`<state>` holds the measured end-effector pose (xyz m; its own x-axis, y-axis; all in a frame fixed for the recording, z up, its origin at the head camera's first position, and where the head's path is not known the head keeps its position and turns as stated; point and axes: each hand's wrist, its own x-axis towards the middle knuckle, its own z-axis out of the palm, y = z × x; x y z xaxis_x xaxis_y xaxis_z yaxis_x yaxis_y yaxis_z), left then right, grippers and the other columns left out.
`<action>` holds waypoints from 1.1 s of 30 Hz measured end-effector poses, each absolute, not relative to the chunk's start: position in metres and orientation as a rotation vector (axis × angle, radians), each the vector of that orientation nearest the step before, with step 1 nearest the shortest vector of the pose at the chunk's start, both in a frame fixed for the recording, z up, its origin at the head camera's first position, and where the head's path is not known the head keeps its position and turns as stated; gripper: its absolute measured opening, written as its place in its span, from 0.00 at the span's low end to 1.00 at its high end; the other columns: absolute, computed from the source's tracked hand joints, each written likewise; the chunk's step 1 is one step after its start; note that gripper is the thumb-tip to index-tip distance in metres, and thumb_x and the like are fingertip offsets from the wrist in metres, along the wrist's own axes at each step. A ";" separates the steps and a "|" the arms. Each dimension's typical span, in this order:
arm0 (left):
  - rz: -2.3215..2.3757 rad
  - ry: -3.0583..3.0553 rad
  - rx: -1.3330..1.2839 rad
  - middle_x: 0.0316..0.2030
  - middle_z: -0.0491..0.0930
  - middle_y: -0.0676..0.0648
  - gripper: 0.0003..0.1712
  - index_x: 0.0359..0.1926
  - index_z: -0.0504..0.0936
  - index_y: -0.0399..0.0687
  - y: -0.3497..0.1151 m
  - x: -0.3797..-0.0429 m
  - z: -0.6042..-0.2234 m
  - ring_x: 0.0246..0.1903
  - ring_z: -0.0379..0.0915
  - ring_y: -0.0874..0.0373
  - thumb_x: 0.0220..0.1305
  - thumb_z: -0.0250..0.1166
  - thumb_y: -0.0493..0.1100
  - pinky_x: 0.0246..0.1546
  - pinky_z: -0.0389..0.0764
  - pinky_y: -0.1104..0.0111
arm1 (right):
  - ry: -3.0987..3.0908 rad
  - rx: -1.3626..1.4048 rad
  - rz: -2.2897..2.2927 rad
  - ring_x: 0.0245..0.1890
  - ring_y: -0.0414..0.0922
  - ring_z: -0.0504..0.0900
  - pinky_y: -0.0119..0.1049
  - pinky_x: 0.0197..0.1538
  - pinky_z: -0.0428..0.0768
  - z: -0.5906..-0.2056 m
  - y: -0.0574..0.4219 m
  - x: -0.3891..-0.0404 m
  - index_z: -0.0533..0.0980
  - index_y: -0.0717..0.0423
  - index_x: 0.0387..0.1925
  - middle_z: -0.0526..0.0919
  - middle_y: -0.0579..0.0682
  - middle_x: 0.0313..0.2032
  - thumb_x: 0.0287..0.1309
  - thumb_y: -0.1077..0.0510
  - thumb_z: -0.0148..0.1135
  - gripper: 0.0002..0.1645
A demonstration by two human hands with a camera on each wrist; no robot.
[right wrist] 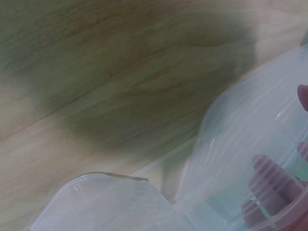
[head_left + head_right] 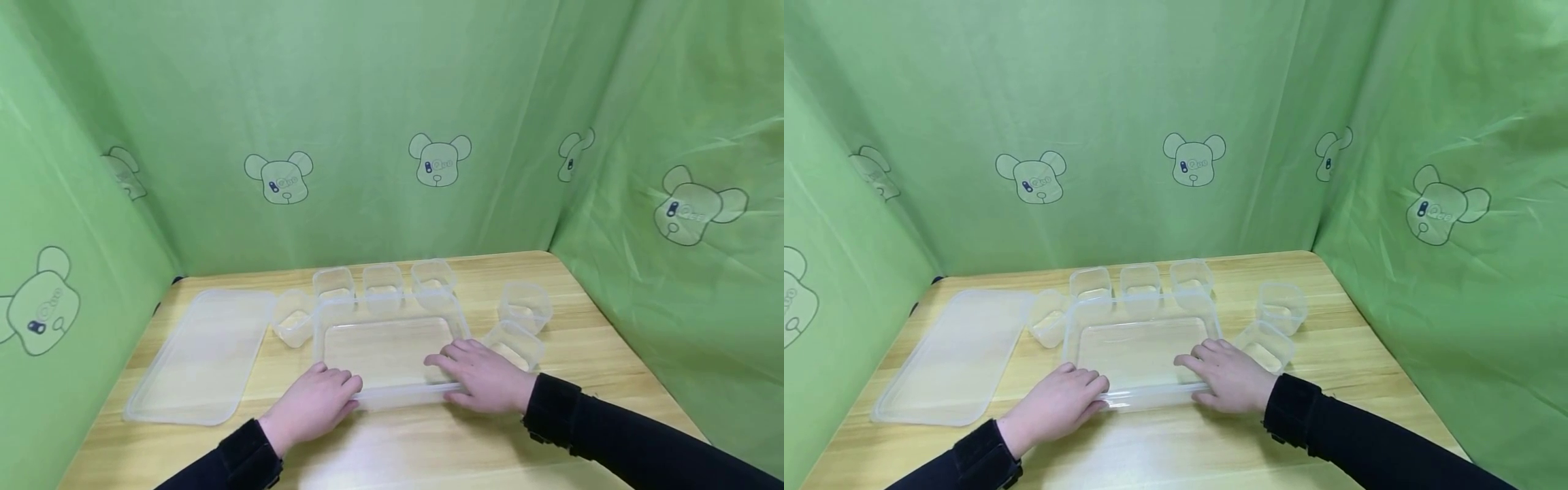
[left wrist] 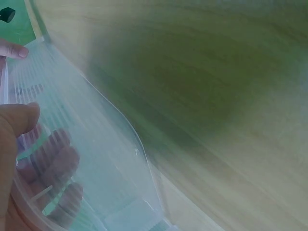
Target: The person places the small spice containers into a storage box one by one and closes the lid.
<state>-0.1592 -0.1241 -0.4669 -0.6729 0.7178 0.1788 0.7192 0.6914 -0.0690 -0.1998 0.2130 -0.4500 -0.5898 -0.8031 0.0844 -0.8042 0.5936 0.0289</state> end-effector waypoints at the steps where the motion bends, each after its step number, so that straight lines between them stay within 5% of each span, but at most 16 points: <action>1: -0.010 -2.706 -1.165 0.28 0.74 0.60 0.10 0.38 0.73 0.56 -0.124 -0.159 -0.467 0.29 0.75 0.63 0.68 0.64 0.53 0.35 0.67 0.69 | -2.722 1.378 0.022 0.54 0.45 0.74 0.47 0.61 0.73 -0.450 0.213 -0.200 0.69 0.47 0.65 0.78 0.45 0.51 0.60 0.41 0.66 0.35; 13: -0.018 -2.693 -1.172 0.24 0.75 0.60 0.11 0.34 0.72 0.56 -0.125 -0.160 -0.464 0.25 0.75 0.65 0.68 0.65 0.53 0.32 0.64 0.69 | -2.660 1.409 0.053 0.48 0.43 0.76 0.47 0.60 0.74 -0.452 0.214 -0.202 0.75 0.48 0.55 0.79 0.42 0.44 0.58 0.44 0.68 0.26; 33: -0.018 -2.696 -1.154 0.24 0.75 0.60 0.13 0.32 0.71 0.56 -0.124 -0.159 -0.467 0.26 0.76 0.64 0.68 0.65 0.53 0.32 0.63 0.69 | -2.693 1.420 0.159 0.48 0.42 0.77 0.45 0.56 0.77 -0.436 0.217 -0.195 0.75 0.47 0.55 0.81 0.43 0.45 0.62 0.45 0.66 0.23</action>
